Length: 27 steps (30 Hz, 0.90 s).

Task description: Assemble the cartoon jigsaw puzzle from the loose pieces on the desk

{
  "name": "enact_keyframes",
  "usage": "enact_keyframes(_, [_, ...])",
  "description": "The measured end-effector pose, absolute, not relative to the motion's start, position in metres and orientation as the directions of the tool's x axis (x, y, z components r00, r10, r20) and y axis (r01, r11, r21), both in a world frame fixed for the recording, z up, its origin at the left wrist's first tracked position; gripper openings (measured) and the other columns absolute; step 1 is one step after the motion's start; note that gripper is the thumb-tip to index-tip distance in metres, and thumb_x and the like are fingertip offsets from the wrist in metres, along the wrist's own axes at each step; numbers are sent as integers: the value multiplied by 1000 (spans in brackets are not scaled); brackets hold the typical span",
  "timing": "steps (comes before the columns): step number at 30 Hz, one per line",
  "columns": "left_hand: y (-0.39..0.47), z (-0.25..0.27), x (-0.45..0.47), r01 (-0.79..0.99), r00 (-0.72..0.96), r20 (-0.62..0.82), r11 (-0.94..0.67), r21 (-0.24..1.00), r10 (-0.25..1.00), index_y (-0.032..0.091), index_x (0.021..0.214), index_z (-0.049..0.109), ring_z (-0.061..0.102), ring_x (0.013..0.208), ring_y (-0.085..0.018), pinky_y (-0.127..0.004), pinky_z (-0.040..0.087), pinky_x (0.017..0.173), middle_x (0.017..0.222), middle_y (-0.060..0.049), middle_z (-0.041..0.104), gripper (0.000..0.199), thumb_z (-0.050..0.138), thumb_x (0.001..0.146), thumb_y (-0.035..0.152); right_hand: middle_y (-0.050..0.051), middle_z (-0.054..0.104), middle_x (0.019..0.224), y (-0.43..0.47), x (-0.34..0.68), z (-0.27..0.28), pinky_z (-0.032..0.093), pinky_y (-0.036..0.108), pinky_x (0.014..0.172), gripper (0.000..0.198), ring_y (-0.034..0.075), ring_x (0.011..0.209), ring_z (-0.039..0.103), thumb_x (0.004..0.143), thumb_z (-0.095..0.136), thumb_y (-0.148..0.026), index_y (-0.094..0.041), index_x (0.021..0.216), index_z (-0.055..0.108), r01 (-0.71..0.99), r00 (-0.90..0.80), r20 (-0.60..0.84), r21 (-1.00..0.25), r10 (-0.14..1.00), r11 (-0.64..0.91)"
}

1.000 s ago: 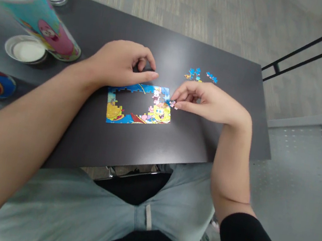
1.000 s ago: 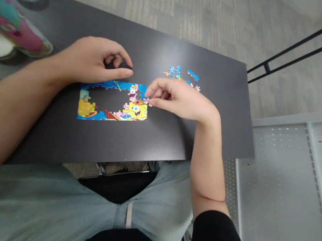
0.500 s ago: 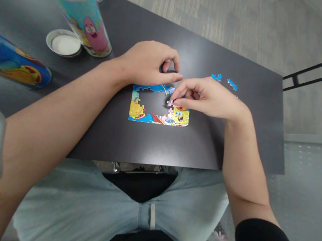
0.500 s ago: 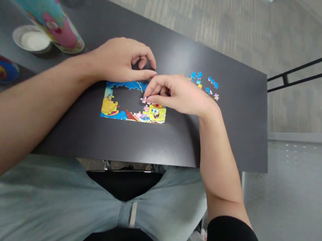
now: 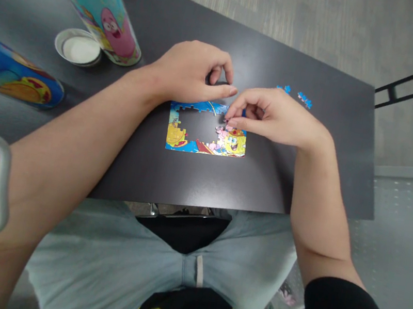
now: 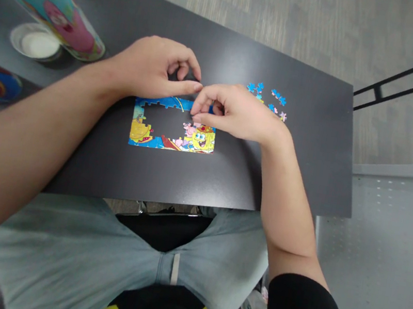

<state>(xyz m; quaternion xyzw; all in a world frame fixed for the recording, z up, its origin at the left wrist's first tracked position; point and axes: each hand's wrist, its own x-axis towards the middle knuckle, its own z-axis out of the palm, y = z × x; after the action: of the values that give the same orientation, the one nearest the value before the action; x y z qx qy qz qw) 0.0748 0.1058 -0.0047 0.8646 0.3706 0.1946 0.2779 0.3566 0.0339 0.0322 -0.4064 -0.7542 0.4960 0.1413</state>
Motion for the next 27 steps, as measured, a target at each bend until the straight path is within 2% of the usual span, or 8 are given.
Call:
enact_keyframes(3, [104, -2, 75, 539, 646, 111, -554, 634, 755, 43, 126, 89, 64, 104, -32, -48, 40, 87, 87, 2, 76, 50, 76, 98, 82, 6, 89, 111, 35, 354, 30, 53, 47, 79, 40, 26, 89, 67, 101, 110, -67, -31, 110, 95, 491, -699, -120, -798, 705, 350])
enact_keyframes(6, [103, -3, 75, 534, 645, 111, -550, 643, 756, 40, 124, 86, 64, 107, -31, -48, 39, 89, 89, 2, 76, 49, 75, 100, 82, 5, 85, 110, 36, 353, 28, 52, 44, 81, 40, 25, 91, 69, 105, 105, -70, -31, 109, 96, 482, -717, -75, -771, 693, 416])
enact_keyframes(11, [102, -4, 76, 529, 640, 139, -564, 633, 756, 38, 117, 85, 61, 100, -28, -47, 38, 88, 95, 1, 77, 43, 79, 100, 77, 6, 84, 112, 38, 355, 24, 50, 41, 80, 27, 24, 91, 70, 113, 102, -57, -30, 113, 99, 454, -743, -51, -771, 667, 447])
enact_keyframes(15, [101, -5, 76, 529, 633, 158, -572, 626, 758, 35, 119, 86, 61, 97, -26, -46, 41, 87, 99, 2, 79, 39, 81, 102, 69, 6, 84, 112, 38, 356, 20, 47, 40, 76, 22, 20, 87, 68, 114, 98, -42, -23, 123, 100, 426, -755, -9, -767, 656, 480])
enact_keyframes(17, [102, -5, 76, 521, 635, 164, -576, 630, 755, 34, 119, 87, 61, 96, -26, -47, 41, 86, 100, 2, 80, 39, 82, 102, 69, 6, 84, 112, 37, 355, 20, 48, 41, 77, 25, 20, 88, 66, 113, 97, -44, -21, 121, 99, 435, -747, -13, -765, 664, 475])
enact_keyframes(23, [104, -6, 75, 527, 639, 142, -565, 635, 756, 37, 123, 90, 63, 102, -28, -48, 40, 89, 102, 2, 82, 50, 80, 101, 81, 6, 84, 114, 33, 351, 28, 52, 47, 85, 24, 25, 92, 66, 109, 102, -50, -28, 108, 92, 503, -716, -105, -762, 690, 407])
enact_keyframes(27, [105, -9, 74, 516, 648, 162, -585, 626, 744, 37, 124, 90, 62, 98, -26, -47, 40, 88, 101, 3, 80, 46, 80, 102, 77, 7, 84, 112, 31, 348, 29, 53, 49, 84, 25, 26, 91, 64, 106, 102, -51, -29, 104, 90, 490, -717, -98, -775, 690, 399])
